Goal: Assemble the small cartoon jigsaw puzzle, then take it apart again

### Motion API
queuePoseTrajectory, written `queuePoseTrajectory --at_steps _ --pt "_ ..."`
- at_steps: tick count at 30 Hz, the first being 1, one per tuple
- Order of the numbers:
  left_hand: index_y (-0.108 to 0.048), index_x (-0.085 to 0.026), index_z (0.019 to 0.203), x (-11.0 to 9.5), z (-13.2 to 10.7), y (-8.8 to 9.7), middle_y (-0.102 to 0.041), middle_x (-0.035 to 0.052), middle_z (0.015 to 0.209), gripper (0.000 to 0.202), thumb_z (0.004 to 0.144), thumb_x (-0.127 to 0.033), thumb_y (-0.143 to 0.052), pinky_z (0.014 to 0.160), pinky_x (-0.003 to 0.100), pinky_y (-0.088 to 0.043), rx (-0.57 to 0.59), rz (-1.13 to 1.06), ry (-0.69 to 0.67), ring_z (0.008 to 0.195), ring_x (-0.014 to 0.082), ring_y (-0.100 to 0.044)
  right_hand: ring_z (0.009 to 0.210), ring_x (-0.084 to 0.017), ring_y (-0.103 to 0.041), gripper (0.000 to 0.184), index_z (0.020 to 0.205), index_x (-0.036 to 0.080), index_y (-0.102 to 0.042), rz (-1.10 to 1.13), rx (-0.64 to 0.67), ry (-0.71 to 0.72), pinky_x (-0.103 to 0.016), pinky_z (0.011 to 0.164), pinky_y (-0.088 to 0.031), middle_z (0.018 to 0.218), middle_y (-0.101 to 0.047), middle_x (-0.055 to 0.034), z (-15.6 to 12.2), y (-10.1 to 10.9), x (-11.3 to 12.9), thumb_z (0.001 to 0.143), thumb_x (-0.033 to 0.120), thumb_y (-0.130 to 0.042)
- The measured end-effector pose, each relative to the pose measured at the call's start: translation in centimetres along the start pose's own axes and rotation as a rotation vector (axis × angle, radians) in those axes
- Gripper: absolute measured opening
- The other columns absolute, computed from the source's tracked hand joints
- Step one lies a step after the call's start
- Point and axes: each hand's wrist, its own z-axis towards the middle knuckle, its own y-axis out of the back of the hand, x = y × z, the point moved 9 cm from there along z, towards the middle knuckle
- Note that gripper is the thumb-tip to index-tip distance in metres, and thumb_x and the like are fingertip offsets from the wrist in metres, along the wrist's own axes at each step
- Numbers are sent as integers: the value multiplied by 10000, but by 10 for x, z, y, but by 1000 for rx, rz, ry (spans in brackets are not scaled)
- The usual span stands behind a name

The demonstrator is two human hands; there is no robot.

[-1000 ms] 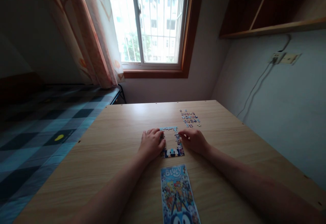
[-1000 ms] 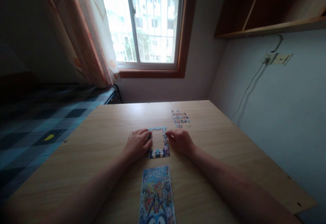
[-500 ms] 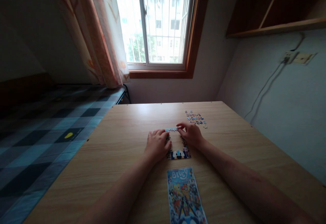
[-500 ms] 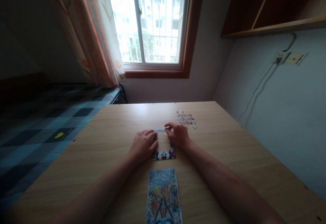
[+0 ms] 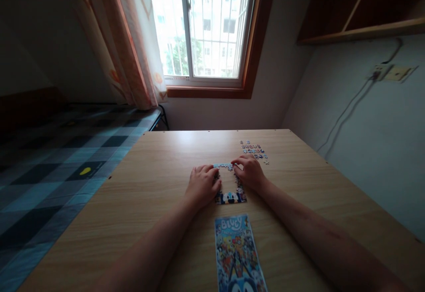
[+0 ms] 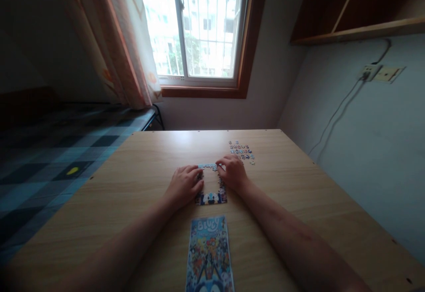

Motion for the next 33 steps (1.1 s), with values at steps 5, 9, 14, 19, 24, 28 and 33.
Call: queuePoseTrajectory --at_steps 5,9,14,19,24,28,33 --pt "-661 -250 1183 0 0 0 -615 71 1329 328 871 -327 -597 1114 501 -313 5 -4 12 1251 298 -502 1006 -240 -582 189 1020 239 -752 29 43 8 -383 967 -422 995 -705 -65 -2 -6 -4 847 266 -681" --pt "-660 -253 1190 1 0 -1 -610 79 1335 336 870 -333 -599 1121 513 -302 7 -16 15 1256 302 -498 1055 -256 -577 307 1123 235 -714 44 86 5 -392 977 -417 1074 -702 -68 -2 -11 -4 822 291 -705" --pt "-661 -245 1196 2 0 -1 -609 80 1338 342 872 -333 -595 1121 505 -307 4 -13 13 1258 301 -496 1013 -237 -590 305 1074 224 -720 84 45 -35 -363 959 -426 1023 -715 -52 -2 -5 -7 802 136 -614" --pt "-655 -234 1209 1 0 -1 -607 79 1342 352 877 -333 -591 1120 497 -311 4 1 9 1259 296 -496 971 -233 -600 285 1074 221 -718 76 67 -71 -355 923 -429 1001 -724 -51 -2 -6 -9 827 155 -591" --pt "-656 -241 1200 1 0 0 -610 74 1338 346 873 -335 -596 1118 491 -312 7 6 9 1250 296 -501 1030 -248 -576 218 1057 249 -730 21 91 -28 -365 941 -408 1038 -707 -59 0 -10 -1 854 305 -671" --pt "-657 -238 1202 1 0 -1 -611 79 1333 346 875 -331 -595 1115 497 -316 6 7 2 1254 298 -498 984 -229 -577 122 923 270 -763 22 130 0 -357 930 -398 982 -700 -39 2 -15 3 850 344 -699" --pt "-653 -237 1216 1 0 -1 -609 76 1338 354 879 -329 -596 1114 501 -321 8 13 6 1252 296 -501 976 -213 -582 122 926 259 -778 41 136 -13 -339 928 -391 974 -706 -37 2 -14 0 852 320 -701"
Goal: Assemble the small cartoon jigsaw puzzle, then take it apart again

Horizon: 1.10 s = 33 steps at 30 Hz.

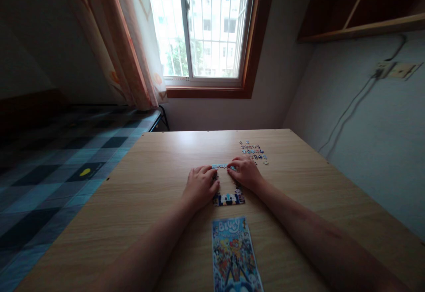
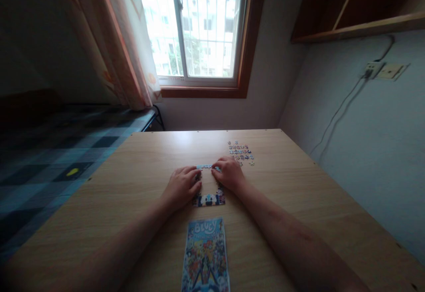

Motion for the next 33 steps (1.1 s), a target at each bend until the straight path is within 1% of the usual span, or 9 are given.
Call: queuePoseTrajectory --at_steps 4,10,17,23,26,30,33 --pt "-651 -239 1223 0 0 0 -607 78 1344 358 876 -319 -608 1117 507 -323 8 5 14 1260 299 -500 1005 -224 -575 156 974 257 -777 -4 -17 -27 -339 926 -397 998 -709 -42 -2 3 -3 845 316 -711" --pt "-657 -241 1211 0 0 0 -613 77 1333 346 877 -318 -607 1119 518 -321 -8 -11 -1 1244 298 -509 1002 -224 -579 117 918 258 -784 -4 -24 -41 -338 923 -402 993 -716 -36 -3 4 -5 849 308 -703" --pt "-660 -223 1216 0 0 0 -615 81 1332 358 875 -322 -616 1117 519 -326 -4 2 1 1246 304 -509 980 -213 -583 136 926 255 -796 -32 -1 -46 -333 916 -402 982 -724 -33 -2 4 -4 869 297 -681" --pt "-662 -223 1213 0 0 -1 -614 80 1336 353 878 -322 -611 1117 521 -327 -3 4 1 1248 302 -509 989 -228 -569 132 893 262 -796 -73 3 -50 -342 898 -398 982 -722 -29 -3 3 -2 876 321 -679" --pt "-661 -225 1215 1 1 -1 -614 78 1341 358 875 -325 -614 1121 513 -325 1 10 3 1256 300 -506 991 -223 -569 136 887 244 -790 -61 -62 -26 -342 921 -394 987 -715 -38 -3 8 0 892 290 -662" --pt "-661 -239 1208 1 1 -1 -611 71 1348 347 877 -328 -609 1119 511 -326 2 8 5 1258 298 -508 978 -210 -579 162 905 215 -779 -17 -206 -19 -337 939 -396 991 -703 -58 -4 20 -3 923 249 -622" --pt "-662 -247 1200 2 1 -1 -613 67 1347 335 880 -326 -606 1117 507 -327 -1 4 6 1258 296 -511 971 -207 -584 167 943 210 -775 21 -251 -27 -336 938 -403 1000 -697 -61 -4 23 -7 916 198 -610"
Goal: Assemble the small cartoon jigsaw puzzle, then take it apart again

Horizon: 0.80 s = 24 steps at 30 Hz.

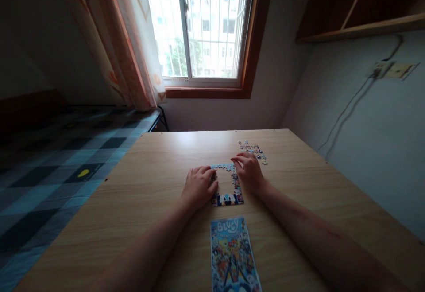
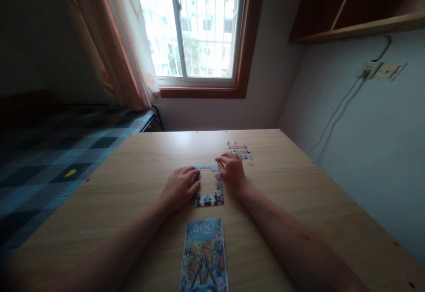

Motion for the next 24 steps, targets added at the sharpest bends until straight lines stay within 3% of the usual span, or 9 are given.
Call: queuePoseTrajectory --at_steps 5,17,21,24 --pt "-659 -239 1206 2 1 -1 -617 71 1339 335 889 -330 -600 1117 508 -328 0 7 -3 1247 293 -519 972 -205 -577 205 948 223 -783 -5 98 29 -341 955 -399 989 -682 -51 0 -11 2 850 123 -632" --pt "-661 -246 1198 2 1 0 -616 75 1339 334 880 -326 -594 1114 515 -330 -11 -17 -16 1256 295 -510 988 -229 -550 150 909 250 -799 -104 235 -7 -351 917 -403 974 -687 -54 -2 -19 5 877 286 -658" --pt "-665 -252 1185 2 1 1 -611 77 1347 322 880 -326 -595 1116 521 -325 -14 -25 -15 1264 299 -505 995 -221 -568 155 956 239 -786 -31 186 11 -353 952 -413 989 -684 -62 1 -13 7 876 261 -655" --pt "-660 -248 1196 3 1 1 -612 80 1345 327 887 -326 -590 1112 513 -332 -10 -19 -12 1254 295 -511 1010 -211 -584 177 985 220 -772 76 52 24 -355 989 -414 1004 -689 -70 14 10 2 887 237 -626"
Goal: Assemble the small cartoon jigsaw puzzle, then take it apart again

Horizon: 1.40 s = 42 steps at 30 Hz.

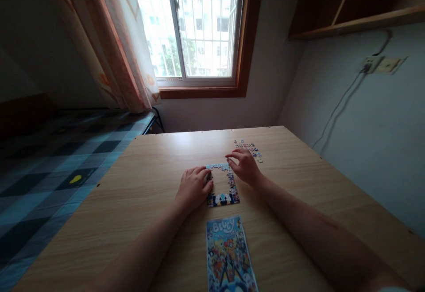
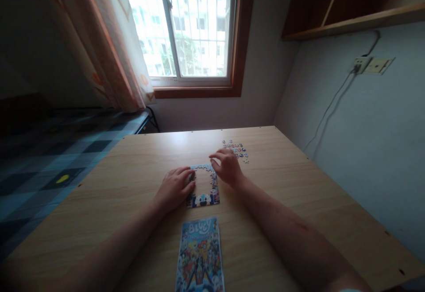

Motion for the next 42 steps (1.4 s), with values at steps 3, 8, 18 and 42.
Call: queuePoseTrajectory --at_steps 3,8,18,42 --pt "-651 -242 1215 0 0 0 -618 82 1334 339 893 -326 -582 1110 505 -338 3 8 -2 1239 289 -519 927 -197 -603 201 943 177 -764 117 -174 -99 -335 909 -461 947 -699 -79 16 37 -24 882 240 -583" --pt "-659 -242 1205 0 0 -1 -620 80 1331 332 894 -329 -583 1103 510 -344 2 25 -10 1242 293 -520 743 -154 -574 319 982 140 -749 310 -303 -329 -273 678 -477 959 -716 -92 33 81 -83 806 388 -655" --pt "-662 -242 1197 1 1 -1 -616 73 1344 327 890 -321 -585 1105 503 -344 11 21 -16 1258 288 -516 750 -158 -627 326 986 120 -760 368 -14 -427 -274 689 -494 865 -727 -94 37 83 -115 739 330 -723" --pt "-663 -247 1164 2 1 1 -627 78 1321 307 872 -302 -584 1089 501 -355 -4 11 0 1226 293 -530 784 -184 -676 247 981 194 -793 -175 585 -476 -244 670 -456 919 -750 -62 14 36 -108 754 215 -699"
